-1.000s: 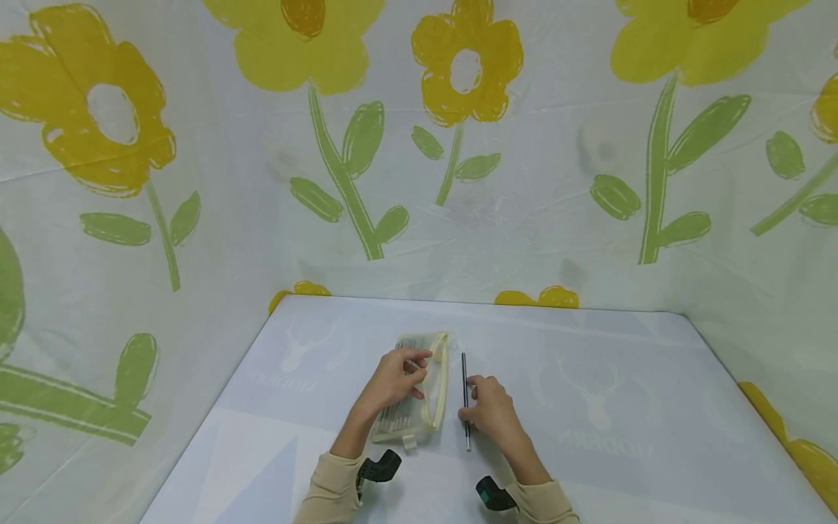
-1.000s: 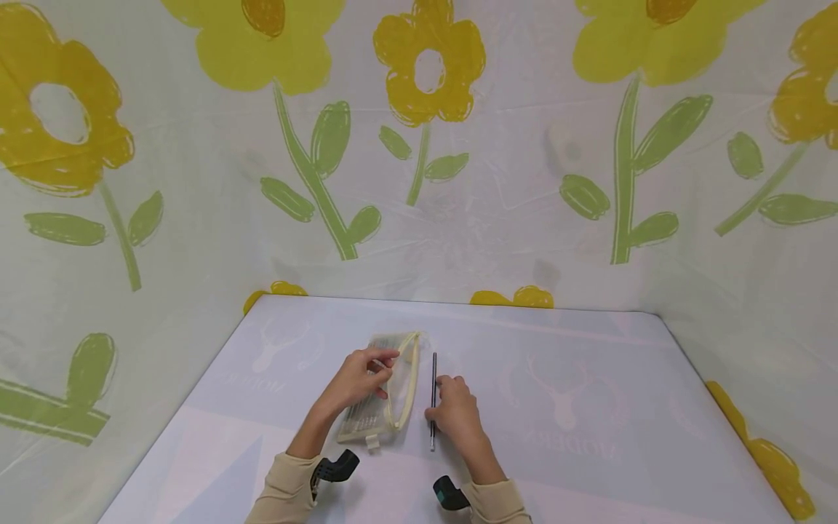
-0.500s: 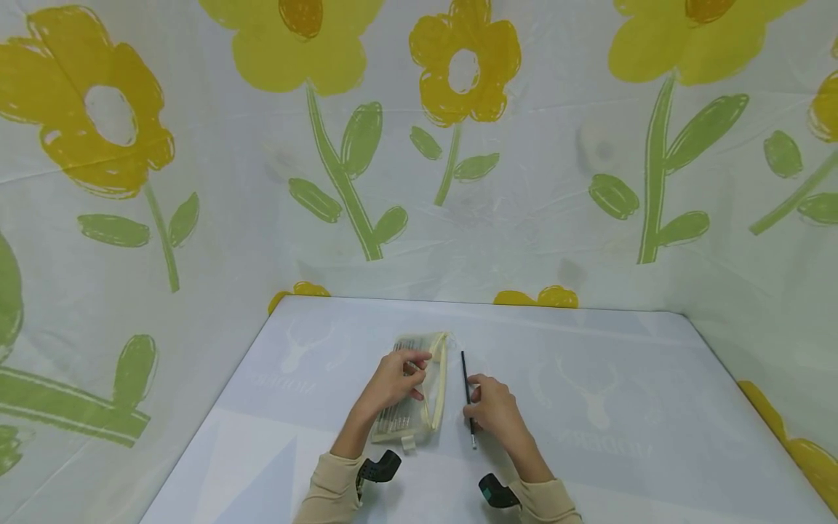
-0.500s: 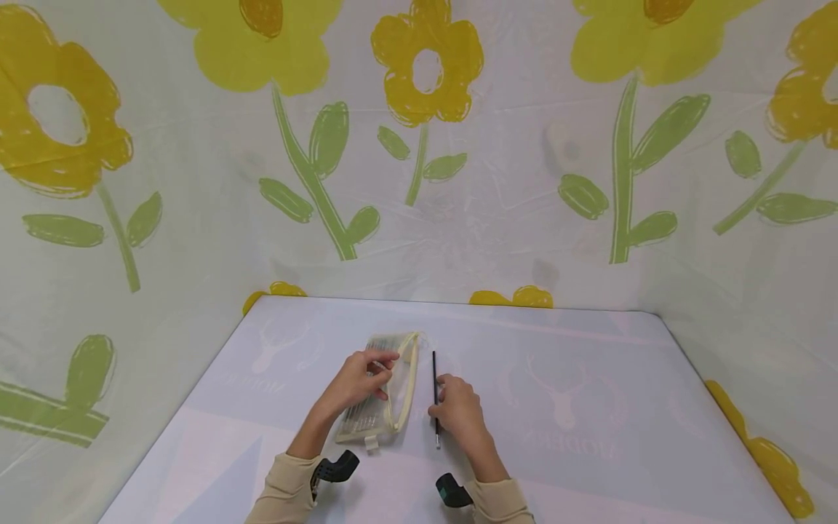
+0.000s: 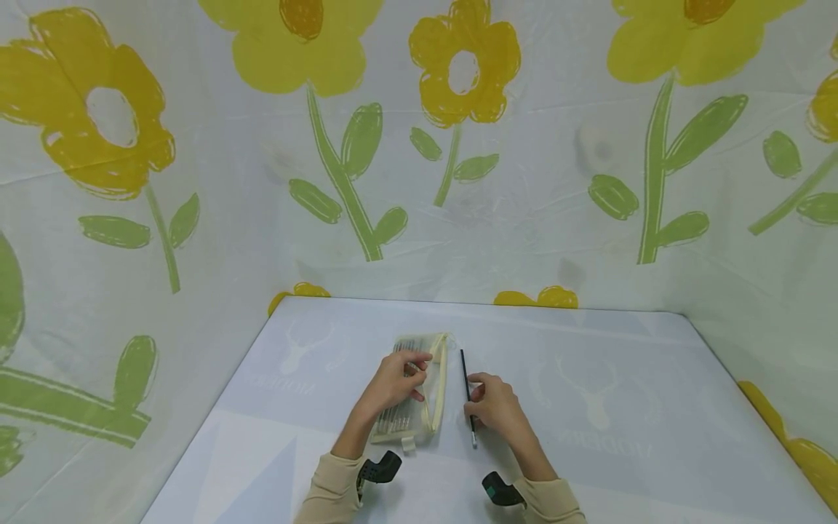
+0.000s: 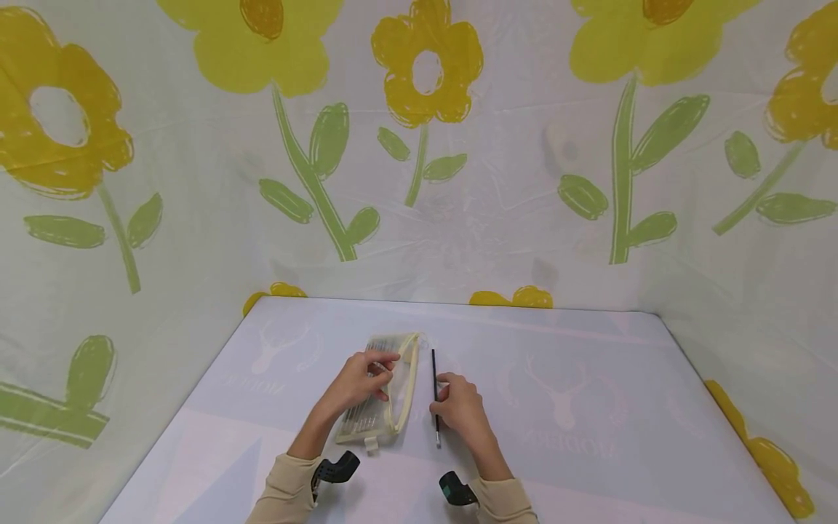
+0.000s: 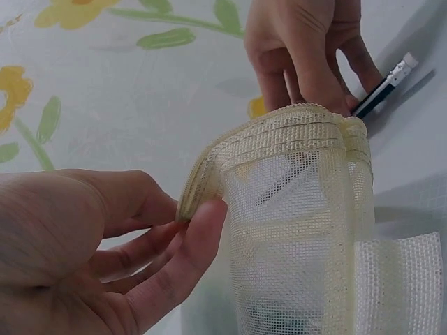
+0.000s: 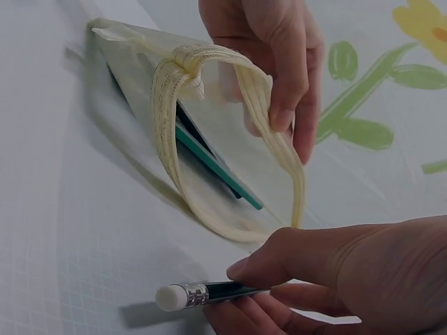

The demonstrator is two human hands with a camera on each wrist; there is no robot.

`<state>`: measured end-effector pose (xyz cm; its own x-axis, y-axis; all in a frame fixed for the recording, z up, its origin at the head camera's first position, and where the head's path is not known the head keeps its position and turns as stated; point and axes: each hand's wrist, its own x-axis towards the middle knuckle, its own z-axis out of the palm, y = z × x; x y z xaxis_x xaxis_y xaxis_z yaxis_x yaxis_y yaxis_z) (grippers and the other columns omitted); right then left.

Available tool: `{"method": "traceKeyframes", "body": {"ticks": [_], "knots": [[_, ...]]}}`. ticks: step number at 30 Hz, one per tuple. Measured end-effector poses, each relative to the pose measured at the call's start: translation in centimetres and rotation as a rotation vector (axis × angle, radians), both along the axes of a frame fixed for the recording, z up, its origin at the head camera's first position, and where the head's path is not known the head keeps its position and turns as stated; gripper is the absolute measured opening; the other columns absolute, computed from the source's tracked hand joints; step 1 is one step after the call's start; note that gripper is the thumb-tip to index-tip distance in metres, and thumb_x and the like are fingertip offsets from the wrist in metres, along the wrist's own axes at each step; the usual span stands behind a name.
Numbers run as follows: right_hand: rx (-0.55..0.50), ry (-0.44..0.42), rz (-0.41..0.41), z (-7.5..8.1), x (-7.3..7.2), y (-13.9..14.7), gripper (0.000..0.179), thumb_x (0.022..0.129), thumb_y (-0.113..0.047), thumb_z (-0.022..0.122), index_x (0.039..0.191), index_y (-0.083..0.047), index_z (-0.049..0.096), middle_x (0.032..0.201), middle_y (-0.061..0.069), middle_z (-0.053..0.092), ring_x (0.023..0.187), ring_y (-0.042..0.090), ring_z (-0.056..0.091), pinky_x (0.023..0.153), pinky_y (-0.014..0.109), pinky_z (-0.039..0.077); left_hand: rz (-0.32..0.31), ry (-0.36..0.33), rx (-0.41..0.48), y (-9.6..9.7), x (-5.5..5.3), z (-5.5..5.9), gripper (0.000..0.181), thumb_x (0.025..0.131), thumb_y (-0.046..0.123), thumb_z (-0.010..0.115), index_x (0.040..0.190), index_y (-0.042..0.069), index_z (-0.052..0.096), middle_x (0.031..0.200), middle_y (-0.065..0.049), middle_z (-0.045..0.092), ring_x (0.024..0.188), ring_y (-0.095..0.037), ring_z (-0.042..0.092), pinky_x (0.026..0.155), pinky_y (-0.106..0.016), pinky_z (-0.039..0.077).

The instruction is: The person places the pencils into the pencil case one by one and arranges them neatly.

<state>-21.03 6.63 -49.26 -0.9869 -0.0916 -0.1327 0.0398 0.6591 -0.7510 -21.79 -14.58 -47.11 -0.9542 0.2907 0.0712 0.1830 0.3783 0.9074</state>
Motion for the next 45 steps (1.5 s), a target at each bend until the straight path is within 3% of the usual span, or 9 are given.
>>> {"method": "traceKeyframes", "body": {"ticks": [12, 27, 37, 45], "knots": [[-0.021, 0.026, 0.012, 0.1, -0.1, -0.3, 0.054, 0.076, -0.004, 0.073, 0.128, -0.001, 0.061, 0.089, 0.006, 0.067, 0.061, 0.011, 0.06, 0.051, 0.024, 0.054, 0.005, 0.001, 0.011, -0.1, -0.1, -0.1, 0.038, 0.094, -0.003, 0.053, 0.132, -0.006, 0.058, 0.114, -0.029, 0.057, 0.096, -0.043, 0.065, 0.056, -0.03, 0.065], [-0.239, 0.001, 0.059, 0.1, 0.2, -1.1, 0.056, 0.076, 0.003, 0.072, 0.13, -0.003, 0.058, 0.091, 0.012, 0.065, 0.065, 0.015, 0.066, 0.051, 0.029, 0.062, -0.002, 0.003, 0.02, -0.1, 0.0, 0.1, 0.038, 0.094, -0.002, 0.052, 0.132, -0.006, 0.057, 0.114, -0.03, 0.058, 0.096, -0.044, 0.065, 0.056, -0.032, 0.065], [-0.291, -0.007, 0.089, 0.2, 0.1, -1.7, 0.055, 0.077, 0.001, 0.072, 0.13, -0.003, 0.058, 0.092, 0.013, 0.065, 0.063, 0.016, 0.067, 0.051, 0.03, 0.062, -0.013, -0.004, 0.032, -0.2, -0.1, 0.0, 0.039, 0.094, -0.001, 0.052, 0.132, -0.007, 0.057, 0.115, -0.031, 0.057, 0.097, -0.044, 0.064, 0.058, -0.037, 0.065], [-0.362, -0.02, 0.037, 0.4, -0.6, -2.9, 0.048, 0.078, -0.002, 0.071, 0.126, -0.002, 0.062, 0.093, 0.015, 0.066, 0.064, 0.018, 0.068, 0.053, 0.032, 0.064, -0.024, 0.013, 0.005, -0.1, -0.1, 0.1, 0.038, 0.094, -0.001, 0.051, 0.131, -0.006, 0.058, 0.113, -0.03, 0.058, 0.096, -0.041, 0.065, 0.059, -0.039, 0.066]]}}
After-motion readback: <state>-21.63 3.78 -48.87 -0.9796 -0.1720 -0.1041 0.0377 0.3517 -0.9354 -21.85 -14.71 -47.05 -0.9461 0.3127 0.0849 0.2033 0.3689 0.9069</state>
